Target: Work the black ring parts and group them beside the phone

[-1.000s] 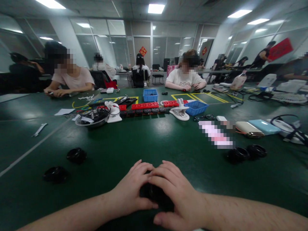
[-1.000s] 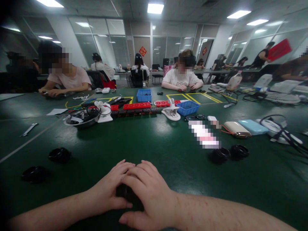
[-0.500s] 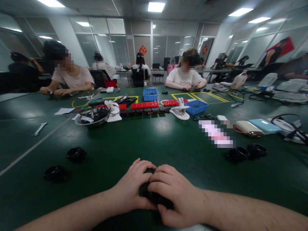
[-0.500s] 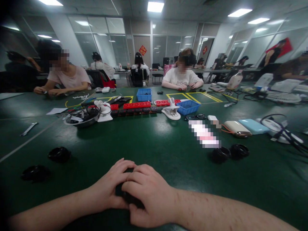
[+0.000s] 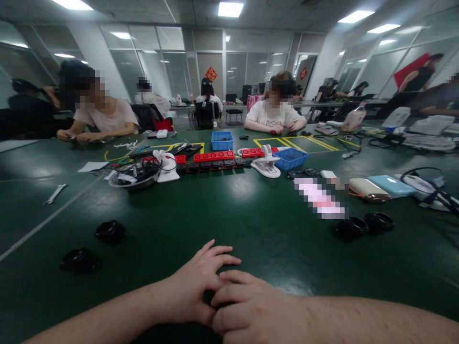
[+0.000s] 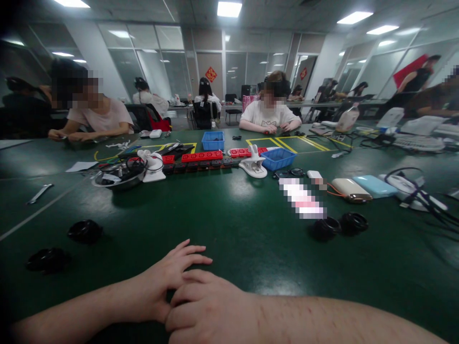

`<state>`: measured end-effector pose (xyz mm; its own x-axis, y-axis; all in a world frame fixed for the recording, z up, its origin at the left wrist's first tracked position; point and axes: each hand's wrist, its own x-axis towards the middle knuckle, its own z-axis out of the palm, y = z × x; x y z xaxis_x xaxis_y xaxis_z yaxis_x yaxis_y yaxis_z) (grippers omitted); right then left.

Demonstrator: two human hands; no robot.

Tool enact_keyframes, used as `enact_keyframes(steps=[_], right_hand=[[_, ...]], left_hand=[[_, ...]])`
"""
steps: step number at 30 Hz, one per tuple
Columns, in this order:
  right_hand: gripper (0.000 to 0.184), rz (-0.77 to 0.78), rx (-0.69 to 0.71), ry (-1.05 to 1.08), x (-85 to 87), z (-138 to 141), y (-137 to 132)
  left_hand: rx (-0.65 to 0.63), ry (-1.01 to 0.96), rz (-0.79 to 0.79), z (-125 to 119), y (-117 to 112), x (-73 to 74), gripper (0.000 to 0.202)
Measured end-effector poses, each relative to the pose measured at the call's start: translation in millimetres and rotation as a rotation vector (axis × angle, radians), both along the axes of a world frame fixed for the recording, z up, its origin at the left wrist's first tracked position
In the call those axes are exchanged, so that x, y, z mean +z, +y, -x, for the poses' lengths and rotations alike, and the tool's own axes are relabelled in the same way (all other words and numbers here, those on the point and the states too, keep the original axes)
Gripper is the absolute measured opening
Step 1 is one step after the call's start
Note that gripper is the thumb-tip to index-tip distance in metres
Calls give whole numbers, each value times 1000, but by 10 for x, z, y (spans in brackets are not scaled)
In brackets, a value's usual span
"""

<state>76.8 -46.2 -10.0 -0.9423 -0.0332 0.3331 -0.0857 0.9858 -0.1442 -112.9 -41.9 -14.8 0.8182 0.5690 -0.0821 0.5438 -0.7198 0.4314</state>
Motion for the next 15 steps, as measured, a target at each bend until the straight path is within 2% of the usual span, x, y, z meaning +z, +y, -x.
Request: enact_keyframes(steps=[4, 6, 8, 11, 15], right_hand=[[26, -2, 2, 37, 94, -74, 20], [27, 25, -44, 65, 152, -111, 22], [32, 91, -149, 122, 164, -127, 25], [51, 249, -352, 181, 86, -103, 40], [57, 384, -497, 148, -39, -42, 70]], left_hand=[[63, -62, 13, 3, -14, -42, 35], [136, -86, 1, 4, -31, -70, 40], [236, -113, -27, 5, -49, -103, 45], [388, -152, -73, 8, -62, -152, 53], [433, -175, -83, 8, -54, -187, 55]])
